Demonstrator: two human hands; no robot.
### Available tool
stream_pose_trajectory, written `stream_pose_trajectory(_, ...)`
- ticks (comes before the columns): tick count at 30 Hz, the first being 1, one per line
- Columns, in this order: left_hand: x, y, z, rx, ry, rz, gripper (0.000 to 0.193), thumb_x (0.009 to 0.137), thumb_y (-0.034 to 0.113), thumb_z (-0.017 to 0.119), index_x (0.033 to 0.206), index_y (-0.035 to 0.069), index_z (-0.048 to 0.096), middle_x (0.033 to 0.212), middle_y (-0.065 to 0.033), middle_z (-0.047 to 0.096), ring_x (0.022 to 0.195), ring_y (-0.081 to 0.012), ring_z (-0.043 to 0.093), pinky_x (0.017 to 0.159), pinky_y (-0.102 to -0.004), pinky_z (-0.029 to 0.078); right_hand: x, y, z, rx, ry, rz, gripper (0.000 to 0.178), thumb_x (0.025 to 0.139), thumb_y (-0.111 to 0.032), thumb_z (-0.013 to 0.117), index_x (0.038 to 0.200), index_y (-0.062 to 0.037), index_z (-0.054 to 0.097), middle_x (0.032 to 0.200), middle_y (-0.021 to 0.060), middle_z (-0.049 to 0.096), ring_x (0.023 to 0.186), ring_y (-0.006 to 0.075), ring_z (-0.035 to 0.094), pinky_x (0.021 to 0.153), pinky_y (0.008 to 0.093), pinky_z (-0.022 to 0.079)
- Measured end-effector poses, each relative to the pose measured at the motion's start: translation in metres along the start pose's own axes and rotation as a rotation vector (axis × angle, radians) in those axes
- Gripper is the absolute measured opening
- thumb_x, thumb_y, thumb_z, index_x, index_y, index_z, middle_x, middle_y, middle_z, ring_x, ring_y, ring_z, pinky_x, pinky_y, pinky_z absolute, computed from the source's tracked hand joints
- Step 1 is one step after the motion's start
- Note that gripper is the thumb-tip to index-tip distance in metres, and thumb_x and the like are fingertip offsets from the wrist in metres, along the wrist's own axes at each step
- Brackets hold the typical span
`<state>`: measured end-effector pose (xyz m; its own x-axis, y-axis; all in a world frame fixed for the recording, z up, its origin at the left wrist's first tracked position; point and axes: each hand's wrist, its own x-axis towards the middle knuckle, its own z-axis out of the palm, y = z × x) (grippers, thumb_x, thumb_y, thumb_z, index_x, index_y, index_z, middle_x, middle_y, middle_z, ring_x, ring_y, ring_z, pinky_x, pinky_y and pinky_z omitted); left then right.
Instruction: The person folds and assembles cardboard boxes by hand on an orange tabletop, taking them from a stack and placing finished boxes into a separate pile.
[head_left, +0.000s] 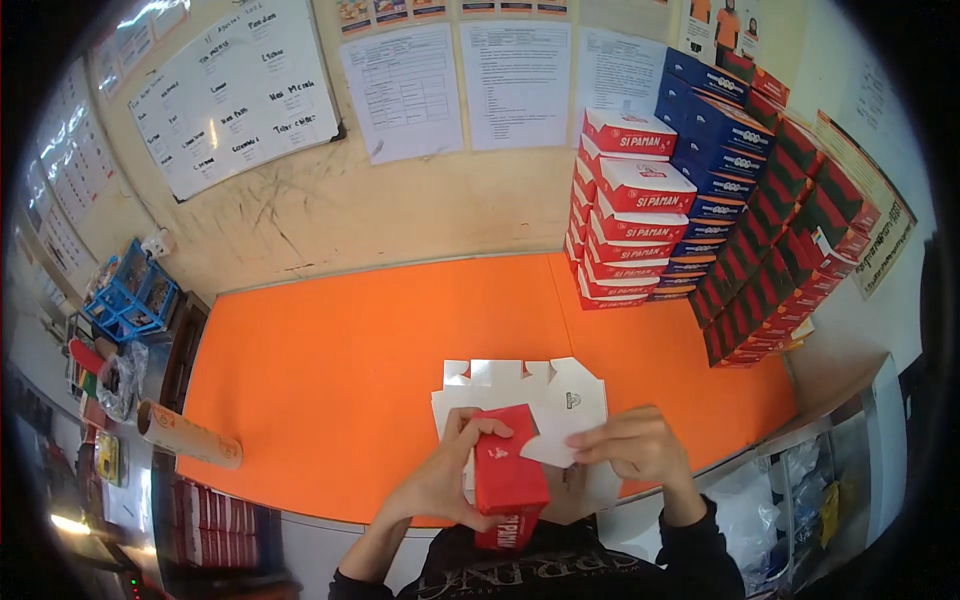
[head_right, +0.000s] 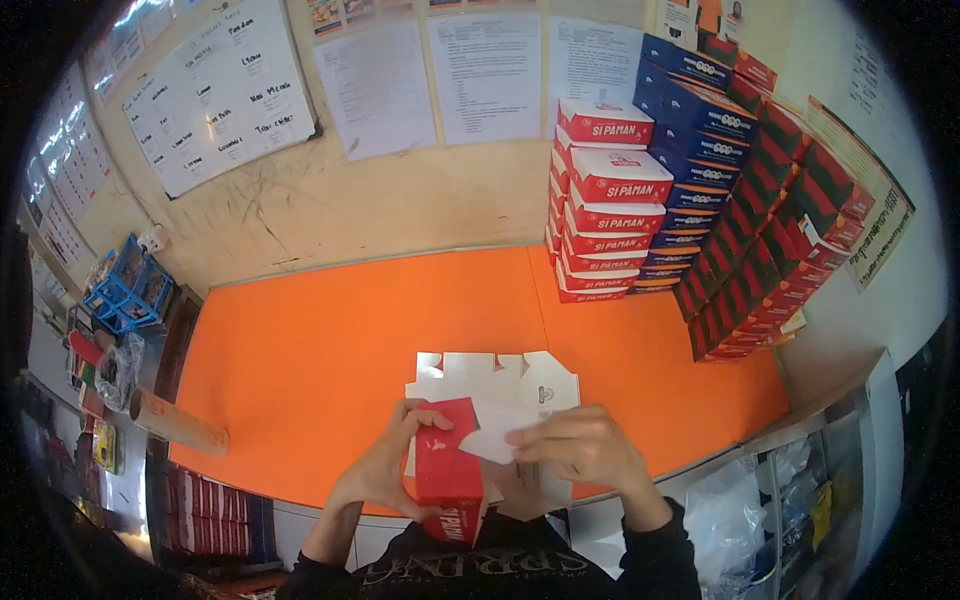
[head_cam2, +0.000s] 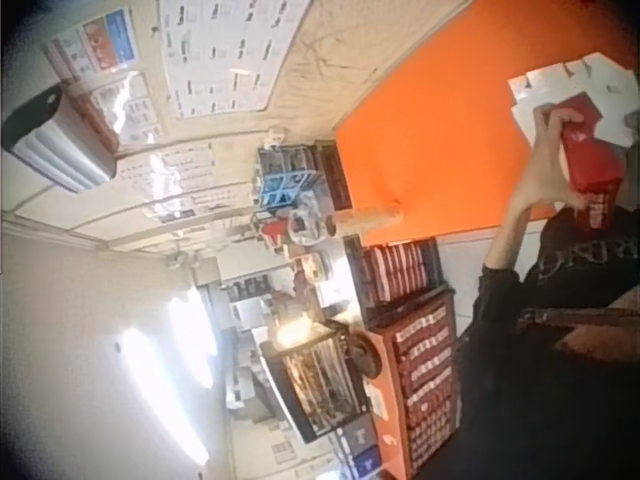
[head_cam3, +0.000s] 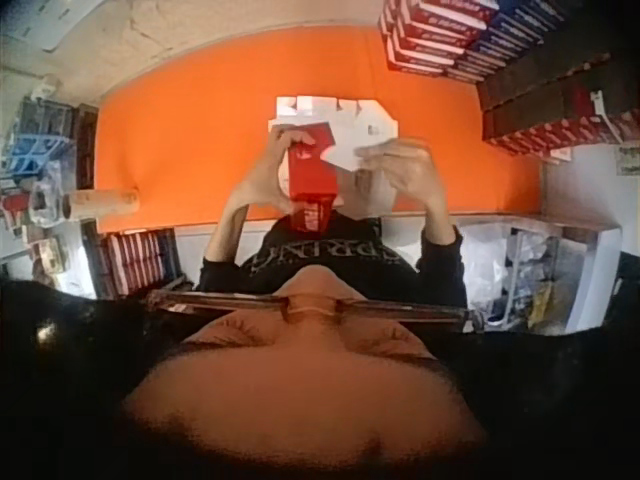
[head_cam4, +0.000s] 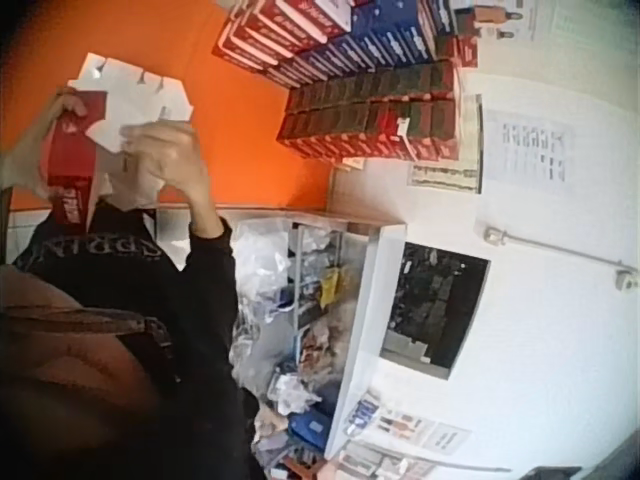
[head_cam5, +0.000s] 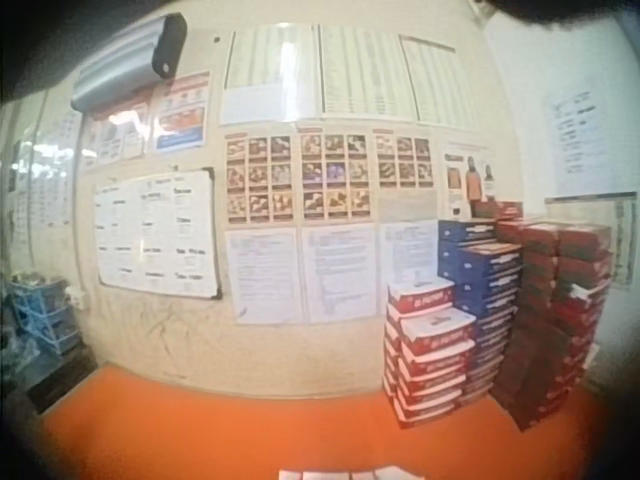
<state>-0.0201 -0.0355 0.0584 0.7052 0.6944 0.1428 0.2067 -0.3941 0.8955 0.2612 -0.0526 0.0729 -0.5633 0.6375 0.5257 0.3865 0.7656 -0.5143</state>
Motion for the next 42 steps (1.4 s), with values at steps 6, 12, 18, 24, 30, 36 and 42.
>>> stream_pose_trajectory(6, 0.009, 0.011, 0.042, -0.312, 0.235, 0.084, 0.123, 0.052, 0.025, 0.084, 0.144, 0.011, 0.003, 0.134, -0.0223, 0.016, 0.130, -0.0399, 0.019, 0.105, -0.0440, 0.028, 0.008, -0.032, 0.035, 0.701, -0.029, 0.156, 0.031, 0.076, -0.033, 0.065, 0.101, -0.0156, 0.069, 0.116, 0.0052, 0.059, 0.099, 0.0216, 0.055, 0.075, 0.0332, 0.044)
stream_pose_trajectory(12, 0.025, -0.022, 0.069, -0.565, 0.369, 0.120, 0.098, 0.068, 0.034, 0.072, 0.143, 0.005, 0.015, 0.145, -0.0223, 0.013, 0.130, -0.0352, 0.030, 0.102, -0.0428, 0.034, 0.051, -0.022, 0.044, 0.151, 0.008, -0.103, 0.035, 0.093, -0.040, 0.040, 0.116, -0.0272, 0.062, 0.145, 0.0148, 0.028, 0.138, 0.0380, 0.008, 0.109, 0.0506, 0.015)
stream_pose_trajectory(18, -0.006, -0.145, 0.015, -1.585, 0.506, 0.100, 0.065, 0.079, 0.053, 0.045, 0.127, 0.010, 0.044, 0.122, -0.0139, 0.053, 0.114, -0.0279, 0.050, 0.093, -0.0463, 0.043, 0.030, -0.019, 0.045, 0.343, -0.473, 0.073, 0.033, 0.082, -0.010, 0.057, 0.111, -0.0257, 0.062, 0.144, 0.0130, 0.028, 0.125, 0.0360, 0.036, 0.099, 0.0430, 0.035)
stream_pose_trajectory(24, 0.022, -0.039, 0.058, -1.673, 0.570, -0.368, 0.066, 0.077, 0.055, 0.043, 0.128, 0.013, 0.041, 0.127, -0.0087, 0.048, 0.116, -0.0266, 0.047, 0.098, -0.0482, 0.036, 0.011, 0.010, 0.072, -0.111, 0.121, 0.244, 0.031, 0.071, -0.020, 0.076, 0.096, -0.0103, 0.059, 0.102, 0.0138, 0.057, 0.075, 0.0204, 0.065, 0.059, 0.0290, 0.053)
stream_pose_trajectory(30, 0.029, -0.026, 0.061, -1.653, 0.461, -0.487, 0.073, 0.073, 0.059, 0.044, 0.132, 0.016, 0.039, 0.126, -0.0085, 0.047, 0.114, -0.0266, 0.045, 0.096, -0.0483, 0.036, 0.030, 0.008, 0.076, 0.267, 0.174, 0.503, 0.052, 0.073, -0.029, 0.075, 0.119, -0.0136, 0.054, 0.093, 0.0113, 0.057, 0.056, 0.0156, 0.058, 0.056, 0.0270, 0.048)
stream_pose_trajectory(36, 0.025, -0.049, 0.061, -1.678, 0.510, -0.271, 0.062, 0.078, 0.053, 0.047, 0.127, 0.015, 0.043, 0.122, -0.0071, 0.049, 0.111, -0.0251, 0.048, 0.094, -0.0453, 0.037, 0.016, 0.025, 0.091, -0.173, 0.365, 0.001, 0.049, 0.078, -0.026, 0.069, 0.123, -0.0145, 0.055, 0.098, 0.0119, 0.062, 0.072, 0.0251, 0.057, 0.063, 0.0350, 0.047)
stream_pose_trajectory(42, 0.003, -0.047, 0.079, -0.663, 0.310, -0.620, 0.054, 0.080, 0.017, 0.058, 0.129, 0.004, 0.039, 0.105, -0.0114, 0.056, 0.104, -0.0254, 0.055, 0.083, -0.0334, 0.047, 0.004, 0.025, 0.102, 0.272, 0.388, 0.588, 0.062, 0.077, -0.026, 0.066, 0.129, -0.0077, 0.039, 0.122, 0.0187, 0.037, 0.118, 0.0328, 0.038, 0.099, 0.0399, 0.033)
